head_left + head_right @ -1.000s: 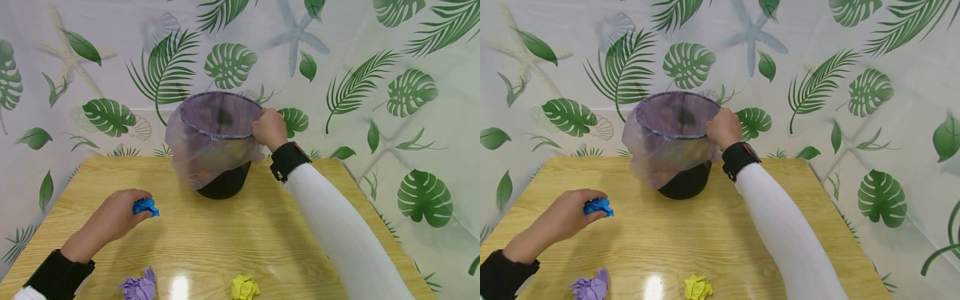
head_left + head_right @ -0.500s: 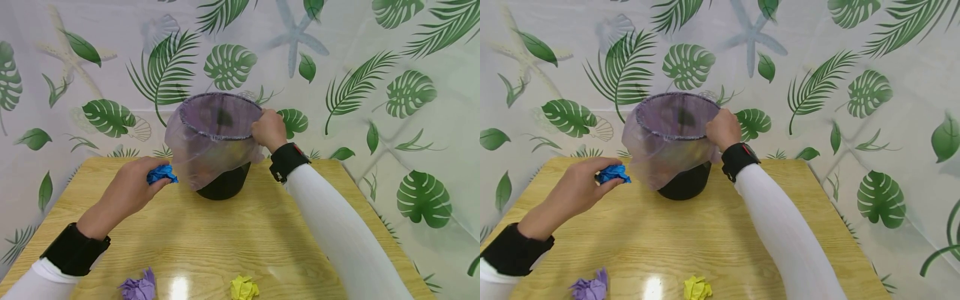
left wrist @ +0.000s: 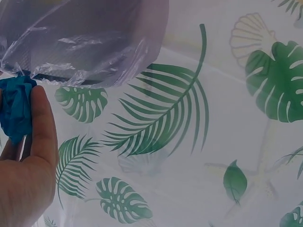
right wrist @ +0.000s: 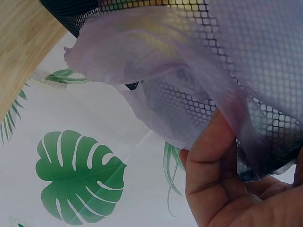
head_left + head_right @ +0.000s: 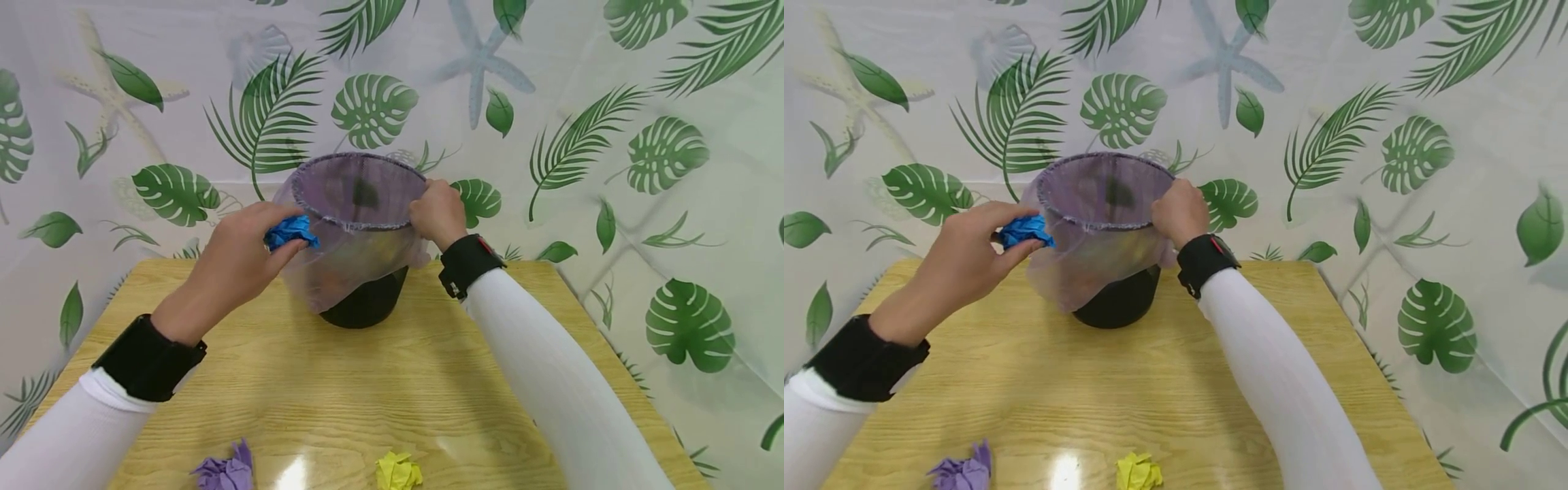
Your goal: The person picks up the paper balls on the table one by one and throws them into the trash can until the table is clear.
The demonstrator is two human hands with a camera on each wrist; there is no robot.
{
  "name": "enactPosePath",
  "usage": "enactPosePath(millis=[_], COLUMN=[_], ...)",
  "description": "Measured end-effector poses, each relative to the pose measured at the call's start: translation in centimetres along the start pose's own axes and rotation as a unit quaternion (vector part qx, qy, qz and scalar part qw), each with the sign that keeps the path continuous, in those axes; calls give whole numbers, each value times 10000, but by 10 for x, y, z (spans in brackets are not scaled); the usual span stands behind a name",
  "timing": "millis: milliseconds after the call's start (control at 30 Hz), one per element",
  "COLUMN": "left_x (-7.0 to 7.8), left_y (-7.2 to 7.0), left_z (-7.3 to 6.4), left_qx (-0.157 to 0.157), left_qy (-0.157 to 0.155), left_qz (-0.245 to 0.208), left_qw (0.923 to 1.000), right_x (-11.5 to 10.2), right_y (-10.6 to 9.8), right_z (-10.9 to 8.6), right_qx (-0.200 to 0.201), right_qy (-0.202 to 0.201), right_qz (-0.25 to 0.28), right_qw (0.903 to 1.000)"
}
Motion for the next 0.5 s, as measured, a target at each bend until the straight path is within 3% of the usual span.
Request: enactPosePath(millis=[333, 500], left_x=[10, 8], left_y=[23, 37], left_z=[37, 50], left_qx=[124, 34], left_qy=[-96, -211], left_qz=[-383, -277], left_qw=[9991, 9994], right_x=[2, -1], right_y=[2, 1], right_z=[0, -1], right_qx=[-15, -19], right_qy=[-47, -162], right_qz=[-32, 68], right_qw=[10000, 9998])
Point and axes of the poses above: each hand's wrist, its own z-axis towards the middle knuckle, its own y-axis out of the palm, x = y × z, the point moved 9 cm from there along z, towards the middle knuckle, and after that the axes turned 14 degrees about x, right-handed, at the moved point
